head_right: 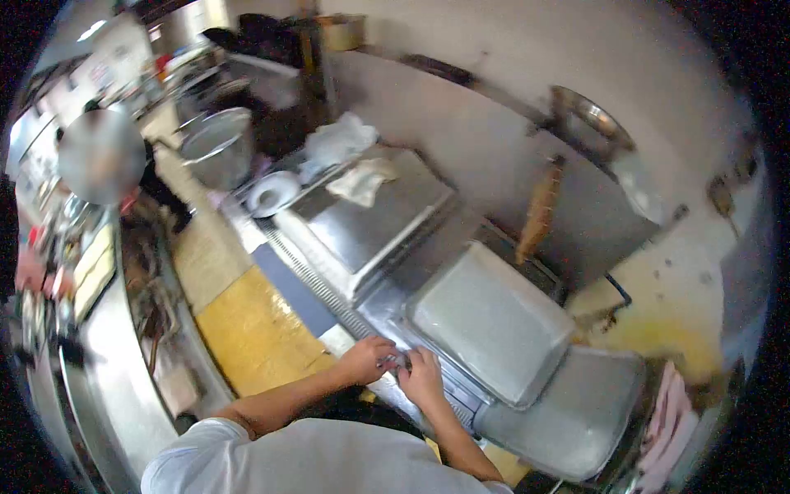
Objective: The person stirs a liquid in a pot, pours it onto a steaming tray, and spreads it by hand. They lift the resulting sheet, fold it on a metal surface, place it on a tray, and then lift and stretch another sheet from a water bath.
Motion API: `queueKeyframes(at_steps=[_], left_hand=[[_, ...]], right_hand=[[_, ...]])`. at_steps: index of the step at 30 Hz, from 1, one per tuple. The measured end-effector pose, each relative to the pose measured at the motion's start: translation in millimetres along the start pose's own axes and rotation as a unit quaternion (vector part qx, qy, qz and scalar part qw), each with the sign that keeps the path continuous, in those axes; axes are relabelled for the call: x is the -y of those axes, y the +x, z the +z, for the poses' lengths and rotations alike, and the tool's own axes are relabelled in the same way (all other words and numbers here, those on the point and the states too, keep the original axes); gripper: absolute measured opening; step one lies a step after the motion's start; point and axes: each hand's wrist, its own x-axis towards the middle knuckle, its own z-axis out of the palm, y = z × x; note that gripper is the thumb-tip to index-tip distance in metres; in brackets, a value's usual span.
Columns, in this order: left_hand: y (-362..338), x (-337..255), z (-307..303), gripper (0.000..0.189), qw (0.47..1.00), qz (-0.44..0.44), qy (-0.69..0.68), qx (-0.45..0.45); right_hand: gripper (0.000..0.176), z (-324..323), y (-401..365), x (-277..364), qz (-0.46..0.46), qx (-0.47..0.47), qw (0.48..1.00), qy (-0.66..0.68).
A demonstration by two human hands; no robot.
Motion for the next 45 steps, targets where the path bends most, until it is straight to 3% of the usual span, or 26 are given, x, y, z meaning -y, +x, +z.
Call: queueKeyframes(at_steps=[4, 11, 14, 20, 28, 34, 40, 45], left_hand=[[-70.3, 3.9, -11.1, 0.028, 0.988, -0.111, 0.001, -0.105], [-159.7, -10.0, -46.7, 0.031, 0.938, -0.292, -0.043, -0.182], [-181.7, 1.8, -57.7, 0.033, 0.920, -0.329, -0.089, -0.195], [-245.1, 24.4, -102.8, 0.032, 0.886, -0.338, -0.095, -0.303], [-394.5, 78.2, -158.7, 0.023, 0.827, -0.382, -0.053, -0.409], [-486.5, 80.1, -195.7, 0.020, 0.761, -0.438, -0.034, -0.478], [-531.1, 87.7, -211.1, 0.020, 0.687, -0.481, -0.052, -0.542], [-548.2, 110.5, -217.5, 0.022, 0.619, -0.526, -0.034, -0.582]], right_hand=[[0.043, 18.5, 7.1, 19.2, -0.081, 0.035, 0.995, 0.043], [0.048, 51.0, 22.1, 70.3, -0.163, 0.134, 0.976, 0.053], [0.052, 67.5, 30.6, 103.7, -0.210, 0.181, 0.960, 0.025], [0.052, 120.1, 43.1, 188.4, -0.283, 0.240, 0.929, 0.013], [0.049, 218.0, 38.1, 341.7, -0.361, 0.308, 0.880, -0.007], [0.025, 288.1, 27.9, 443.8, -0.425, 0.372, 0.825, 0.015], [0.016, 351.2, 23.2, 503.5, -0.516, 0.386, 0.764, 0.042], [0.022, 412.9, 39.8, 548.4, -0.555, 0.467, 0.688, 0.024]])
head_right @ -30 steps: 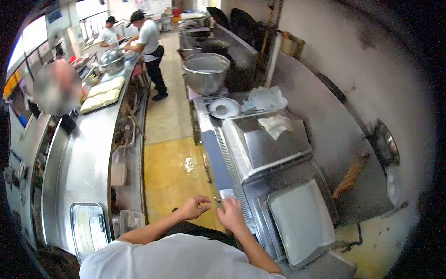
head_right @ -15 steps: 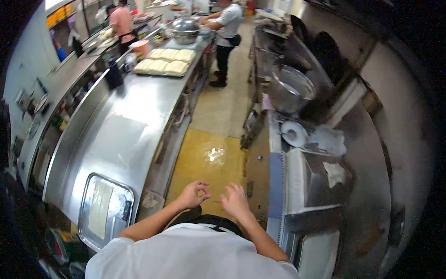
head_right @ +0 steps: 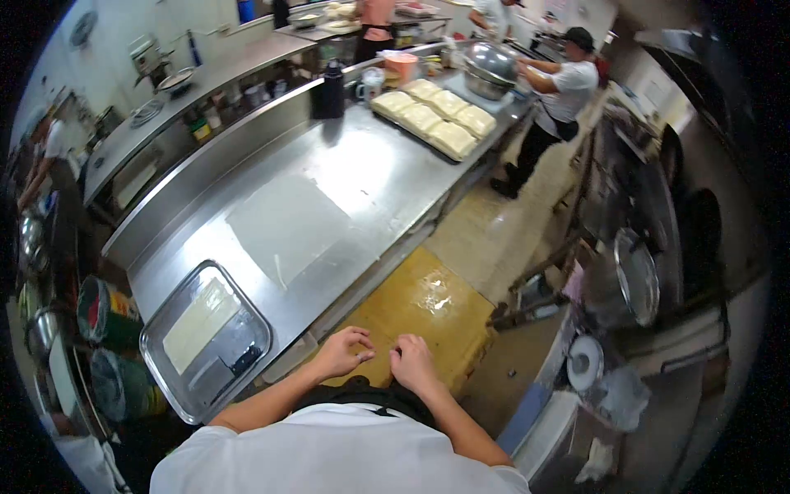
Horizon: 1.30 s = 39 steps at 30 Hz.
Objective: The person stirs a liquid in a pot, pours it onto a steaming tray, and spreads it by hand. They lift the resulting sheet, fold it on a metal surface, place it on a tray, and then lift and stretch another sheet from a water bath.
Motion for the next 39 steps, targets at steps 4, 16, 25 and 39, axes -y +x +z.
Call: queueKeyframes(at_steps=[4, 16, 25, 39], left_hand=[[26.7, -3.7, 5.9, 0.025, 0.997, -0.055, 0.000, -0.062], [83.9, -39.9, -11.6, 0.023, 0.938, -0.232, -0.032, -0.255], [95.5, 12.1, -103.1, 0.027, 0.867, -0.327, -0.013, -0.377], [149.5, 256.4, -365.3, 0.025, 0.775, -0.412, 0.153, -0.454]], right_hand=[[0.027, -18.3, 55.6, -19.8, -0.071, 0.047, 0.996, 0.028], [0.028, -69.8, 212.1, -42.7, -0.215, 0.174, 0.959, 0.060], [0.031, -20.1, 309.3, 26.2, -0.232, 0.236, 0.943, 0.047], [0.032, 85.1, 487.9, 180.5, -0.230, 0.253, 0.939, -0.031]])
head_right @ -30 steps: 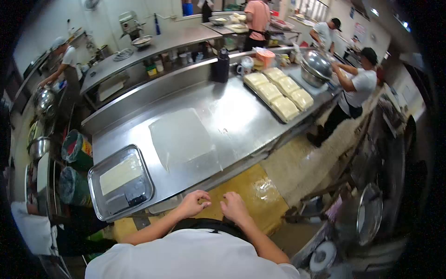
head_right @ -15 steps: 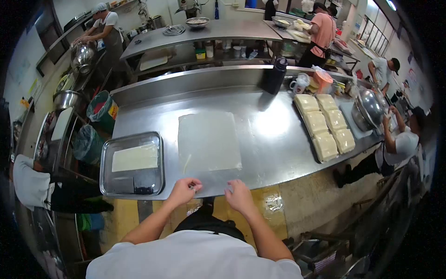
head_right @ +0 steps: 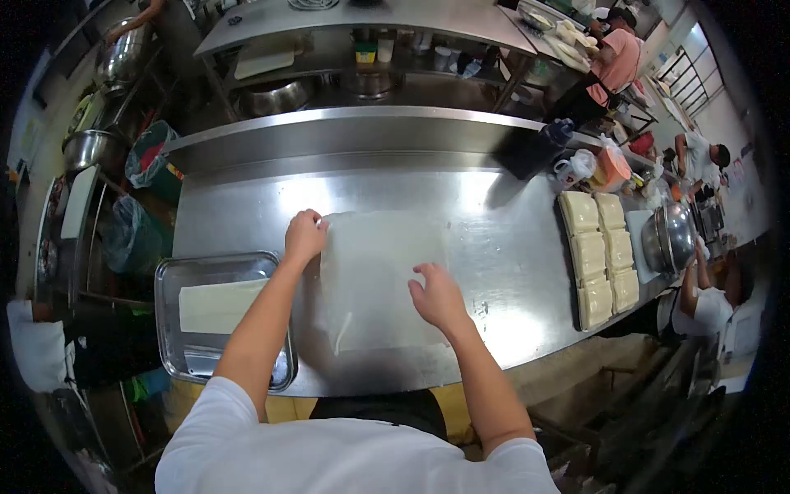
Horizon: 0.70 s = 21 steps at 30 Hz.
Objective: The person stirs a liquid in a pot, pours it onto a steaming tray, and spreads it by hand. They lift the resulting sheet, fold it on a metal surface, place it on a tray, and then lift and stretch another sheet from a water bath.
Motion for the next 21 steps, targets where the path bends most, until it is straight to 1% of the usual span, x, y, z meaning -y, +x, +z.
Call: queueKeyframes(at_steps=[2, 5, 8, 11, 14, 17, 20, 21], left_hand=[[19.8, -6.4, 5.4, 0.027, 0.999, -0.029, 0.020, 0.032], [28.7, -19.7, -0.5, 0.027, 0.994, -0.031, 0.063, 0.084], [32.6, -12.2, 12.4, 0.028, 0.995, 0.018, 0.079, 0.059], [35.5, -23.2, 5.1, 0.025, 0.993, -0.040, 0.044, 0.099], [34.9, -24.0, 4.0, 0.023, 0.993, -0.052, 0.044, 0.093], [45.6, -14.8, 10.3, 0.026, 0.985, -0.062, 0.029, 0.160], [46.3, -9.4, 18.1, 0.027, 0.982, -0.088, -0.115, 0.124], [48.3, -6.9, 23.8, 0.026, 0.979, -0.102, -0.143, 0.105]], right_hand=[[0.033, 0.1, 18.7, 7.6, 0.006, 0.011, 1.000, -0.003], [0.032, 3.8, 39.5, 15.7, 0.010, 0.032, 0.999, -0.005], [0.032, 10.5, 55.0, 15.4, -0.011, 0.039, 0.999, 0.005], [0.032, 12.9, 60.6, 21.0, -0.026, 0.045, 0.999, 0.012], [0.031, 12.2, 61.9, 24.8, -0.038, 0.051, 0.998, 0.021], [0.030, 13.0, 59.2, 21.0, -0.046, 0.053, 0.997, 0.035], [0.028, 14.1, 58.6, 10.3, -0.051, 0.040, 0.996, 0.062], [0.028, 14.8, 59.0, 6.1, -0.050, 0.035, 0.996, 0.069]])
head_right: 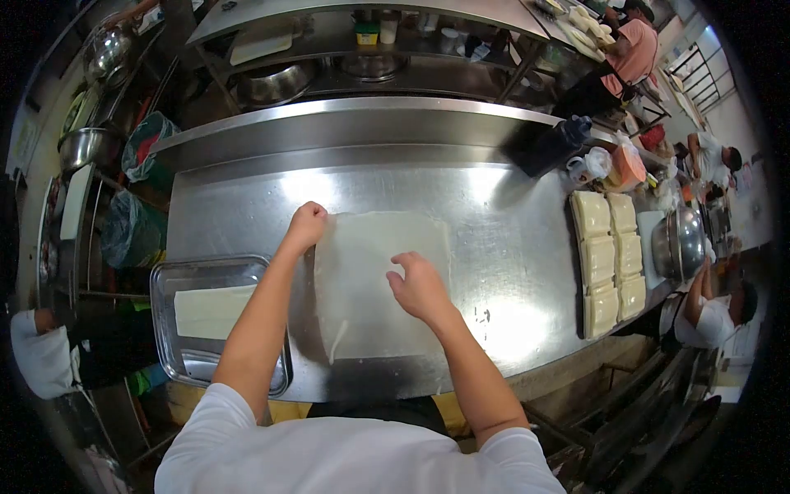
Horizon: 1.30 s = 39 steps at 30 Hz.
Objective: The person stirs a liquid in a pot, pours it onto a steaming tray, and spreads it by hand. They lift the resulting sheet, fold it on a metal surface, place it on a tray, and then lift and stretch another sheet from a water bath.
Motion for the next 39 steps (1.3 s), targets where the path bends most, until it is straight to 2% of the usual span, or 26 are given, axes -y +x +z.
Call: queueKeyframes(at_steps=[2, 5, 8, 11, 13, 16, 19, 22, 25, 31, 34, 36, 39], left_hand=[[7.4, 7.0, 7.9, 0.026, 0.997, -0.017, -0.064, -0.037], [-4.1, -14.4, 1.0, 0.029, 0.999, -0.004, 0.044, -0.016], [-0.5, -22.1, -5.1, 0.032, 0.987, 0.002, 0.140, 0.076], [-0.8, -37.5, -17.8, 0.028, 0.976, -0.027, 0.169, 0.136], [-10.1, -45.8, -26.9, 0.027, 0.979, -0.009, 0.168, 0.116], [-29.1, -59.7, -38.9, 0.025, 0.984, 0.005, 0.151, 0.093], [-37.4, -63.6, -44.8, 0.026, 0.986, 0.027, 0.137, 0.086], [-40.3, -67.2, -48.1, 0.026, 0.988, 0.033, 0.125, 0.082], [-38.9, -63.7, -49.6, 0.027, 0.988, 0.047, 0.128, 0.078], [-16.9, -48.9, -50.8, 0.028, 0.988, 0.032, 0.120, 0.093], [-6.7, -43.2, -45.4, 0.029, 0.987, 0.026, 0.123, 0.096], [-1.2, -37.3, -39.6, 0.030, 0.985, 0.027, 0.133, 0.105], [7.6, -28.6, -31.0, 0.031, 0.982, 0.034, 0.146, 0.119]], right_hand=[[0.028, -0.8, 0.0, -3.7, 0.005, -0.002, 1.000, 0.004], [0.030, -3.5, 8.5, -3.5, 0.013, 0.010, 1.000, -0.004], [0.031, -4.0, 25.0, -3.2, 0.007, 0.022, 1.000, -0.010], [0.035, -4.2, 53.8, -1.3, -0.010, 0.027, 0.999, -0.035], [0.040, -6.1, 80.9, 0.6, -0.030, 0.036, 0.997, -0.068], [0.039, -6.5, 125.7, 18.4, -0.008, 0.066, 0.998, -0.020], [0.044, 8.9, 171.5, 22.1, -0.055, 0.150, 0.985, -0.071], [0.040, 28.7, 200.6, 17.1, -0.030, 0.302, 0.949, -0.086], [0.035, 37.5, 218.0, 6.8, 0.080, 0.444, 0.873, -0.186], [0.032, -13.4, 211.1, -22.9, 0.098, 0.441, 0.830, -0.327], [0.029, -36.7, 195.4, -53.2, 0.038, 0.400, 0.820, -0.407], [0.024, -39.2, 183.6, -91.2, 0.010, 0.331, 0.847, -0.416], [0.018, -48.1, 162.4, -114.3, -0.051, 0.230, 0.893, -0.384]])
